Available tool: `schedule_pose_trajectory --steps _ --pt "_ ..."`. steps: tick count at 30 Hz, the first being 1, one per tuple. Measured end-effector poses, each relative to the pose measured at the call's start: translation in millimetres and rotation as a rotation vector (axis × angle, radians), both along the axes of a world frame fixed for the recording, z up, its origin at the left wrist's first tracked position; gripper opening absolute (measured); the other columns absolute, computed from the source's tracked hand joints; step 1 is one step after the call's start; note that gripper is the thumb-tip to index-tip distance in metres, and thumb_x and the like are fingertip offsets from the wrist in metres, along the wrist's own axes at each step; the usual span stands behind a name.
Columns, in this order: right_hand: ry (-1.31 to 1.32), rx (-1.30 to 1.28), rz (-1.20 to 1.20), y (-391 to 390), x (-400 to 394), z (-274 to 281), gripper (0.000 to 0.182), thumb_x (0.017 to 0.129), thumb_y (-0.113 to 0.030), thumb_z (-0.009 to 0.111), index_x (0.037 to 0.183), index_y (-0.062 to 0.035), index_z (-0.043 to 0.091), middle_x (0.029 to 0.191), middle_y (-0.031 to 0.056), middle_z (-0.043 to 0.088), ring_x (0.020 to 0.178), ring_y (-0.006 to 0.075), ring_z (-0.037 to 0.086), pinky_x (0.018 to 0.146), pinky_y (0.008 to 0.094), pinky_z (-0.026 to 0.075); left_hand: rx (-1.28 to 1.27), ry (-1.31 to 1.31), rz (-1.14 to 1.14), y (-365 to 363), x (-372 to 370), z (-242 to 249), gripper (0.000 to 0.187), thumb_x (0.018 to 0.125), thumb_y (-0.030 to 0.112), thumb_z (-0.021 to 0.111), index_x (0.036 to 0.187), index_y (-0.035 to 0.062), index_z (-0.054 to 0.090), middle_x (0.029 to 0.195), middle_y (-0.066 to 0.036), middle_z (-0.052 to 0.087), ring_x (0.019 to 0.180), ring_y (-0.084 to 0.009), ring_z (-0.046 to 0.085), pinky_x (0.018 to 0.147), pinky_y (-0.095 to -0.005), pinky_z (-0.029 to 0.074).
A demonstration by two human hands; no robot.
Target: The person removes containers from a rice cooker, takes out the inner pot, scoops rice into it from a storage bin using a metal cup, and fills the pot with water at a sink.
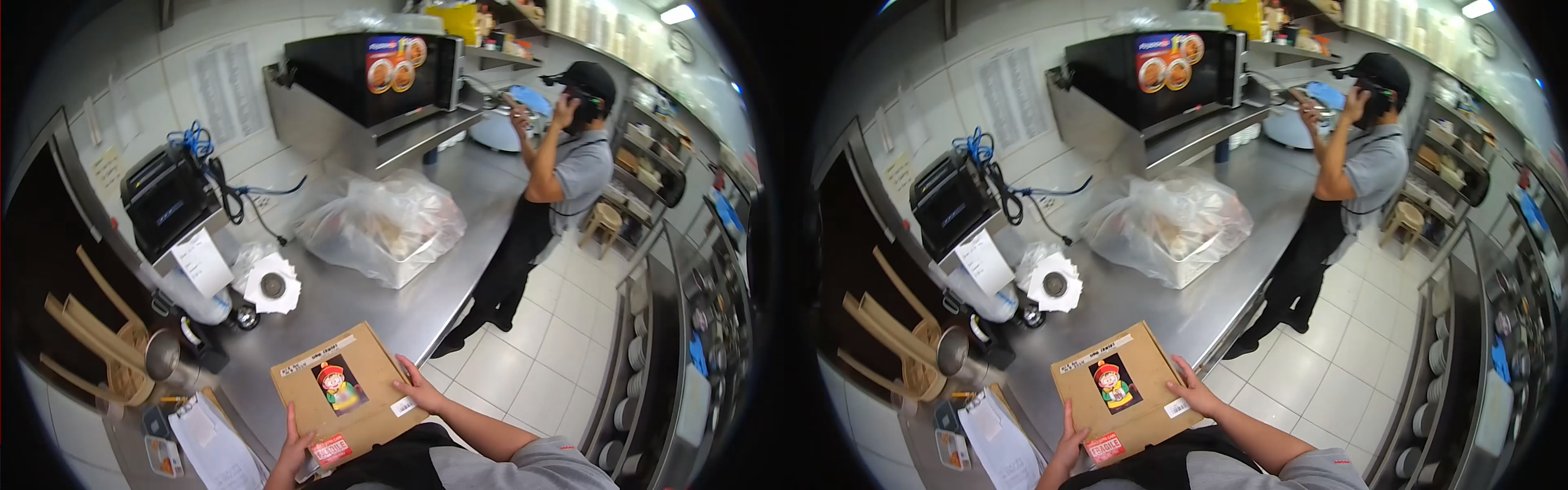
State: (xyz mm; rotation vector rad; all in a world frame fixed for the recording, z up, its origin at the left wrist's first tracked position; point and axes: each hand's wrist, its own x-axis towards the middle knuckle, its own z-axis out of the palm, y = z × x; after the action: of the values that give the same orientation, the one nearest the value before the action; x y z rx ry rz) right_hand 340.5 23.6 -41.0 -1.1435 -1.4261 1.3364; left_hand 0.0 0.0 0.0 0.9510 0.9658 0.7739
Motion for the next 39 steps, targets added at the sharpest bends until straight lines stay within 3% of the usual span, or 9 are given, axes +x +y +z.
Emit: schedule_pose_trajectory --steps 3,5,6,15,18,24,27,31,39 --pt "0.125 -0.107 -0.32 -31.5 30.4 14.5 0.072 0.093 -0.03 0.056 0.147 -0.0084 0.013 0.152 0.0155 0.019 0.141 0.0263 0.017 0.111 0.0353 0.022 0.079 -0.14 -0.004 -27.0 50.0 -13.7 0.08 0.083 0.007 0.051 0.15 0.0182 0.009 0.154 -0.013 0.008 0.141 -0.0266 0.016 0.113 -0.0351 0.018" --pt "0.263 -0.312 -0.221 -56.0 17.2 25.8 0.072 0.092 -0.029 0.056 0.147 -0.007 0.014 0.146 0.0149 0.03 0.134 0.0233 0.03 0.108 0.0333 0.028 -0.285 -0.055 0.077 -36.6 24.6 -27.8 0.083 0.082 0.029 0.054 0.149 0.0205 0.005 0.135 -0.028 0.041 0.129 -0.0394 0.037 0.093 -0.0723 0.032" --pt "0.334 -0.357 -0.274 -71.9 14.9 17.1 0.071 0.091 -0.025 0.057 0.146 -0.0078 0.015 0.14 0.014 0.037 0.129 0.0202 0.036 0.105 0.0324 0.032 -0.265 -0.041 0.061 -39.5 28.6 -22.9 0.083 0.08 0.03 0.056 0.147 0.0207 0.008 0.137 -0.028 0.038 0.13 -0.0393 0.036 0.095 -0.0702 0.03" --pt "0.712 -0.401 -0.59 -236.8 95.9 112.9 0.063 0.09 -0.023 0.055 0.143 -0.0081 0.025 0.133 0.0137 0.045 0.12 0.0225 0.049 0.096 0.034 0.044 1.447 0.416 -0.77 -19.8 100.3 102.6 0.085 0.065 0.044 0.08 0.133 0.0224 0.036 0.151 -0.02 0.015 0.137 -0.0389 0.023 0.111 -0.0514 0.02" --pt "0.761 -0.584 -0.7 -286.7 144.0 84.9 0.056 0.09 -0.026 0.055 0.139 -0.0097 0.034 0.125 0.0136 0.052 0.107 0.0239 0.057 0.084 0.0354 0.052 1.835 0.439 -0.848 -25.0 156.5 120.6 0.085 0.061 0.043 0.083 0.128 0.0121 0.04 0.138 -0.023 0.034 0.132 -0.0409 0.031 0.108 -0.0517 0.026" --pt "0.813 -0.243 -0.872 -380.9 220.1 154.9 0.053 0.095 -0.048 0.039 0.134 -0.013 0.043 0.103 0.0122 0.063 0.066 0.0212 0.065 0.054 0.0307 0.053 1.606 -0.219 -0.63 -73.0 327.7 127.5 0.065 0.062 0.024 0.083 0.113 0.0109 0.045 0.101 -0.011 0.055 0.103 -0.0309 0.055 0.099 -0.0476 0.037" --pt "-0.127 -0.106 -1.024 -443.2 286.0 204.5 0.053 0.099 -0.046 0.032 0.137 -0.0111 0.038 0.095 0.0059 0.06 0.058 0.0126 0.055 0.054 0.0228 0.046 1.135 -0.345 -0.658 -109.6 414.2 141.1 0.095 0.062 0.021 0.086 0.132 0.0059 0.024 0.122 -0.012 0.04 0.107 -0.0253 0.049 0.099 -0.0396 0.037" --pt "-0.58 0.245 -1.041 -495.2 349.7 276.4 0.047 0.097 -0.026 0.043 0.139 -0.0078 0.034 0.122 0.0114 0.042 0.098 0.0203 0.05 0.078 0.0295 0.047 0.773 -0.565 -0.627 -153.3 517.9 146.4 0.113 0.064 0.04 0.084 0.141 0.0042 0.01 0.138 -0.012 0.028 0.127 -0.0254 0.034 0.104 -0.0377 0.032" --pt "-0.267 0.409 -1.234 -506.1 468.0 314.6 0.047 0.096 -0.017 0.044 0.14 -0.0081 0.03 0.125 0.0096 0.048 0.113 0.0197 0.048 0.097 0.0335 0.04 0.938 -0.576 -0.671 -176.8 670.5 168.7 0.123 0.063 0.045 0.084 0.144 0.0033 0.001 0.142 -0.013 0.026 0.128 -0.0259 0.034 0.105 -0.0399 0.031"
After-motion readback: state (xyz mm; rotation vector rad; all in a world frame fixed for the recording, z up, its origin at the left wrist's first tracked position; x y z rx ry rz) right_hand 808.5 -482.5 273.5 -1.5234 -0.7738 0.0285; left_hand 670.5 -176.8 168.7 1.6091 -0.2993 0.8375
